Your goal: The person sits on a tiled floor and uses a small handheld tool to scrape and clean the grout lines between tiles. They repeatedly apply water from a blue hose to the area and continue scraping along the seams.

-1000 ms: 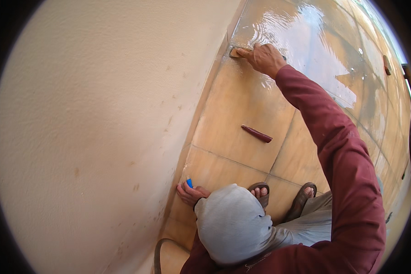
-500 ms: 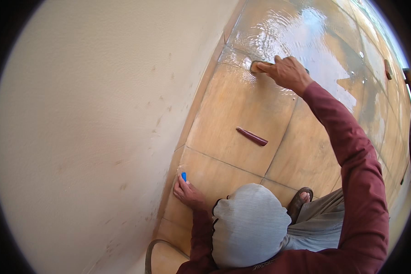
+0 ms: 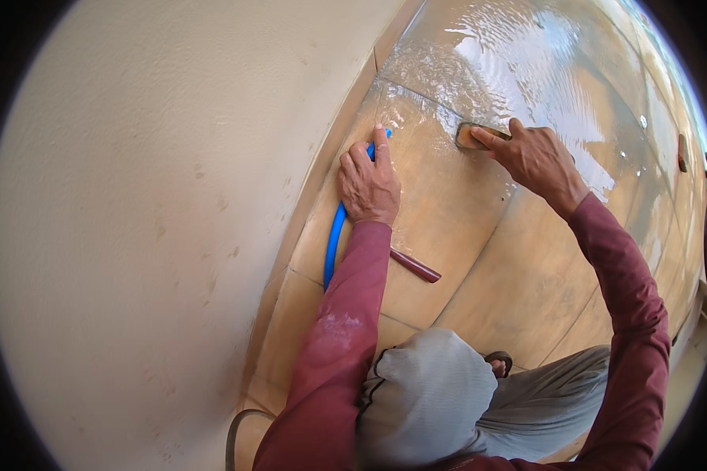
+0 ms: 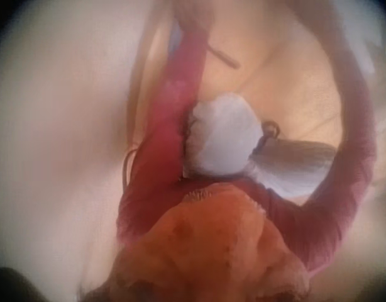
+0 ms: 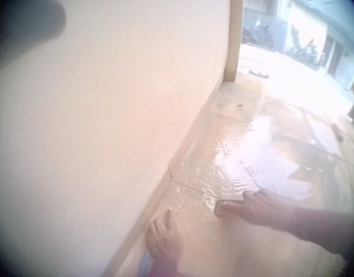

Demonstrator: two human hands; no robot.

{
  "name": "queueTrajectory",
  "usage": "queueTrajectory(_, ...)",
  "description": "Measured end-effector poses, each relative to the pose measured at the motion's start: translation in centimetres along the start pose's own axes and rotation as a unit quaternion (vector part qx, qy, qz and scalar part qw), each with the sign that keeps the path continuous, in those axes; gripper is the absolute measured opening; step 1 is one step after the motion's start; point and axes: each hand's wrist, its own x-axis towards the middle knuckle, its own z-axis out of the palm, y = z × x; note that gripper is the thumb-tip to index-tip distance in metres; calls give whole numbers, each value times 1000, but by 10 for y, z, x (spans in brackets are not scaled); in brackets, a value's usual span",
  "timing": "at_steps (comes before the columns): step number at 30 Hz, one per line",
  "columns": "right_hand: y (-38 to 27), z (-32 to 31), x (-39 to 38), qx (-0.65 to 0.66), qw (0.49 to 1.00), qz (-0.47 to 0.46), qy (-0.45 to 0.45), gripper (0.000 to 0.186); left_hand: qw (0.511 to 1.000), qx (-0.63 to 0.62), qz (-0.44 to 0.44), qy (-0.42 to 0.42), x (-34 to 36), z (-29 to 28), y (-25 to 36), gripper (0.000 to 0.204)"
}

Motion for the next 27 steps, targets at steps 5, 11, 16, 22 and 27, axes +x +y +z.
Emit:
queueTrajectory(5,-8,0,58,2,997,-15,81,30,1000,-11,-13,-1,8,-2,9,49)
queueTrajectory(11,-10,11,68,7,996,-39,81,30,999,-27,-20,0,8,4,5,49)
queueTrajectory(16,-6,6,48,16,998,-29,60,32,999,-20,-29,-13,6,1,6,48)
queueTrajectory(22,-6,-7,104,-3,999,-43,-7,31,998,-49,-24,12,10,7,10,49)
queueTrajectory(27,7,1,54,17,998,-55,-5,37,998,-30,-39,-33,1,-4,1,50)
